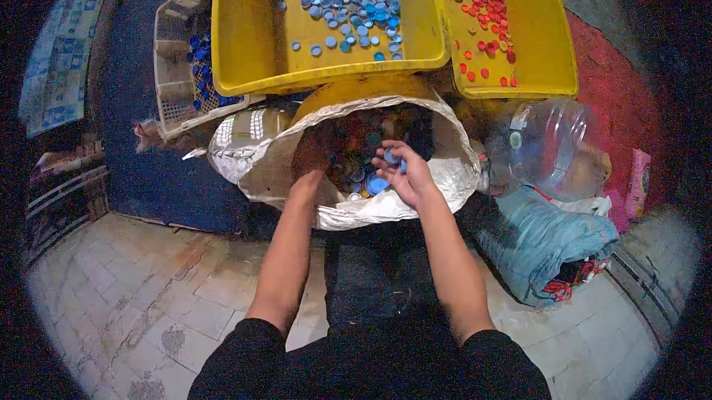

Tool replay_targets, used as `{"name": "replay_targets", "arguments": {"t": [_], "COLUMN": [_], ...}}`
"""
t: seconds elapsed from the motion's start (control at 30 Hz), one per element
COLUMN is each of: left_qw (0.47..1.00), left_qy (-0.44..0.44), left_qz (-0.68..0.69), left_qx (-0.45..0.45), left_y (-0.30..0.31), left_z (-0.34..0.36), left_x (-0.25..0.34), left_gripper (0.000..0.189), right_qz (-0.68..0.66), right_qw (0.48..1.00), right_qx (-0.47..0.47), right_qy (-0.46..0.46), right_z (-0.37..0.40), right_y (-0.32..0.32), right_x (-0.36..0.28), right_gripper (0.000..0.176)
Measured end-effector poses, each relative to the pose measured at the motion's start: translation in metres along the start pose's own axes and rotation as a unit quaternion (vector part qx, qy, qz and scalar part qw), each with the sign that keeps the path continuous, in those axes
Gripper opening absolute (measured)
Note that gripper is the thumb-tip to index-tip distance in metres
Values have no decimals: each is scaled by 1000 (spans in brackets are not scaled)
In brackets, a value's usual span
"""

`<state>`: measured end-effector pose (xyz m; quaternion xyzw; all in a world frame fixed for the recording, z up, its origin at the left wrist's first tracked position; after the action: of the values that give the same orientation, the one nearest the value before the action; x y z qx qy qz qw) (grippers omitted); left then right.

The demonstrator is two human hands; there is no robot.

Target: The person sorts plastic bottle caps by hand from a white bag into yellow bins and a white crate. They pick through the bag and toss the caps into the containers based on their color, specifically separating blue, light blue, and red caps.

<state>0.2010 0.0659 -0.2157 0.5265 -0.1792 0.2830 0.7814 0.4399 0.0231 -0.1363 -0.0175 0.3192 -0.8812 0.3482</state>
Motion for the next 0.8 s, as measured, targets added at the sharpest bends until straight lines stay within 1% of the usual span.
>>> {"name": "replay_targets", "arguments": {"t": [0.03,0.07,0.1,0.13,0.17,0.2,0.3,0.4,0.43,0.47,0.5,0.53,0.57,0.6,0.67,0.73,0.77,0.8], "left_qw": [1000,995,978,978,983,986,992,997,994,995,951,855,767,661,650,625,602,606], "left_qy": [-3,95,190,186,154,122,80,19,15,2,24,46,99,151,181,233,221,205], "left_qz": [1,-1,-4,-5,15,35,14,-15,55,52,282,495,593,673,693,701,711,700], "left_qx": [1,-44,-91,-94,-98,-104,-97,-72,-91,-90,-120,-149,-223,-295,-254,-254,-288,-319], "left_y": [14,44,58,59,62,63,51,41,60,56,44,38,35,33,34,18,6,-2], "left_z": [-3,-1,3,3,3,4,3,5,18,29,42,57,73,89,117,128,128,128], "left_x": [29,71,94,96,97,100,90,96,128,133,131,133,142,155,190,199,193,192], "left_gripper": [60,51,47,47,52,60,58,56,32,32,27,23,20,17,15,15,14,13], "right_qz": [-23,-23,-46,-70,-68,-73,-90,-83,-77,-79,-74,-69,-58,-61,-88,-104,-111,-111], "right_qw": [1000,1000,998,995,994,994,990,989,991,990,991,991,990,989,987,988,988,987], "right_qx": [0,-1,-33,-64,-82,-79,-111,-117,-101,-107,-93,-81,-85,-75,-68,-46,-43,-53], "right_qy": [-2,1,1,1,6,13,4,32,42,53,65,77,98,112,115,107,98,107], "right_z": [5,8,11,15,20,25,40,63,73,82,90,100,114,125,149,162,168,170], "right_y": [-2,-3,-5,-9,-13,-16,-26,-29,-28,-26,-20,-15,-13,-7,2,16,21,27], "right_x": [1,0,-1,-3,-6,-9,-21,-33,-36,-37,-37,-36,-37,-35,-29,-20,-16,-11], "right_gripper": [26,26,27,29,34,34,40,38,34,34,32,30,28,26,24,28,30,30]}}
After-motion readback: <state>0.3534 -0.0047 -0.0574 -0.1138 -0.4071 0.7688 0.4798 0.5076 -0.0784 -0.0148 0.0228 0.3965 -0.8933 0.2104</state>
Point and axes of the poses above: each hand's wrist, its own z-axis away from the middle knuckle, its own y-axis out of the back of the hand, x = y × z, the point moved 3 cm from there along -z, towards the middle knuckle, and after that the axes turned 1 degree about -y, right-handed, at the moved point
